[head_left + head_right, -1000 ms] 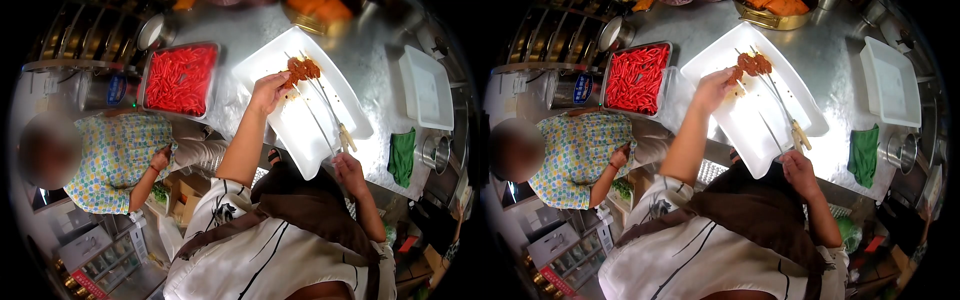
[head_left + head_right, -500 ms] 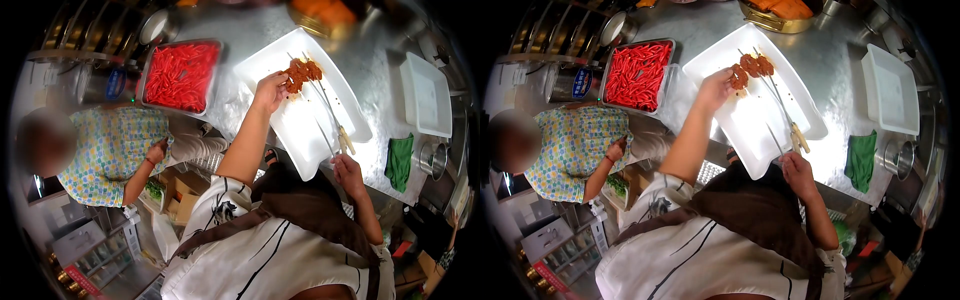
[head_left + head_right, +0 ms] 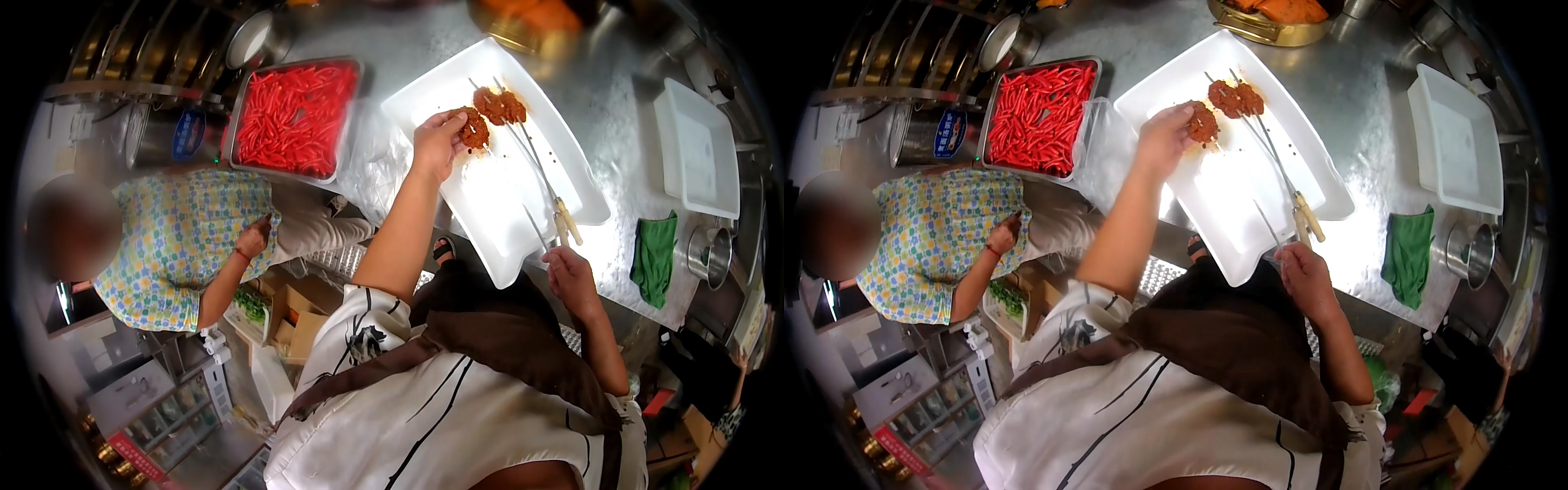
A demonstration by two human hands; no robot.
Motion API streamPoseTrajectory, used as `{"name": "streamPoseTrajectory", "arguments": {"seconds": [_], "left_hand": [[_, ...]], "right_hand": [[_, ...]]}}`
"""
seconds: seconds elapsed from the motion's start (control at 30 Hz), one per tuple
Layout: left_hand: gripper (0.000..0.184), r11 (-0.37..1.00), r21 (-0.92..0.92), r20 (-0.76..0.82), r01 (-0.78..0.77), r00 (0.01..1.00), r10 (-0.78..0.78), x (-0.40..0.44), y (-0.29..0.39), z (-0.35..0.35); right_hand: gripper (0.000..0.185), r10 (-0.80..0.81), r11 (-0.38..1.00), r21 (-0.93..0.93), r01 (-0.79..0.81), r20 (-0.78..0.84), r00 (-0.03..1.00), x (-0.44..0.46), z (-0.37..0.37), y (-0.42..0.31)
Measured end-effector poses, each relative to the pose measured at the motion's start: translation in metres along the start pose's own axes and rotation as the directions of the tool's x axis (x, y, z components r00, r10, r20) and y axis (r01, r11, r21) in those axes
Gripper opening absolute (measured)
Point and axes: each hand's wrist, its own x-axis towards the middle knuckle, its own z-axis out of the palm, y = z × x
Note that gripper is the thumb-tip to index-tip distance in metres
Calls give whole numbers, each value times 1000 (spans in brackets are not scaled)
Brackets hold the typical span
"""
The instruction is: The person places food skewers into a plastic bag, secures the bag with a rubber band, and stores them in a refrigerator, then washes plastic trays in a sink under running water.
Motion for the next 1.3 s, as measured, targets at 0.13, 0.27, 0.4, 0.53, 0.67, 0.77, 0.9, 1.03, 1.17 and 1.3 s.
{"name": "streamPoseTrajectory", "arguments": {"seconds": [0.13, 0.27, 0.4, 0.53, 0.67, 0.77, 0.9, 1.03, 1.17, 1.3], "left_hand": [[27, 987, 115, -77, -115, 989, 124, -11, -6, 13], [14, 974, 142, -131, -176, 972, 195, -15, -9, 24], [16, 986, 29, -139, -162, 976, 165, -15, -7, 29], [14, 990, -15, -196, -140, 971, 135, -6, -6, 23], [13, 988, 24, -123, -151, 981, 153, -1, -7, 15], [13, 987, 24, -151, -160, 975, 161, 1, -5, 15], [15, 992, 17, -145, -129, 981, 130, 3, 0, 15], [18, 995, -37, -129, -90, 988, 84, 8, -2, 11], [19, 992, -103, -143, -77, 988, 62, 12, -5, 12], [20, 992, -105, -122, -77, 990, 64, 16, -9, 9]], "right_hand": [[15, 14, 998, -64, -15, -15, 1000, 1, 0, -6], [16, 6, 992, -128, -9, -30, 1000, 6, 8, -18], [16, -5, 997, -79, 3, -26, 1000, 6, 10, -21], [15, 14, 998, -58, -16, -24, 1000, 6, 8, -23], [15, 26, 999, -40, -27, -21, 999, 8, 4, -22], [14, 59, 998, -7, -59, -1, 998, 8, 1, -25], [15, 44, 999, -12, -44, 12, 999, 8, -3, -25], [15, 36, 999, 3, -36, 26, 999, 14, -2, -26], [15, 43, 998, 35, -45, 36, 998, 18, 2, -25], [15, 39, 999, 30, -40, 43, 998, 22, 6, -26]]}}
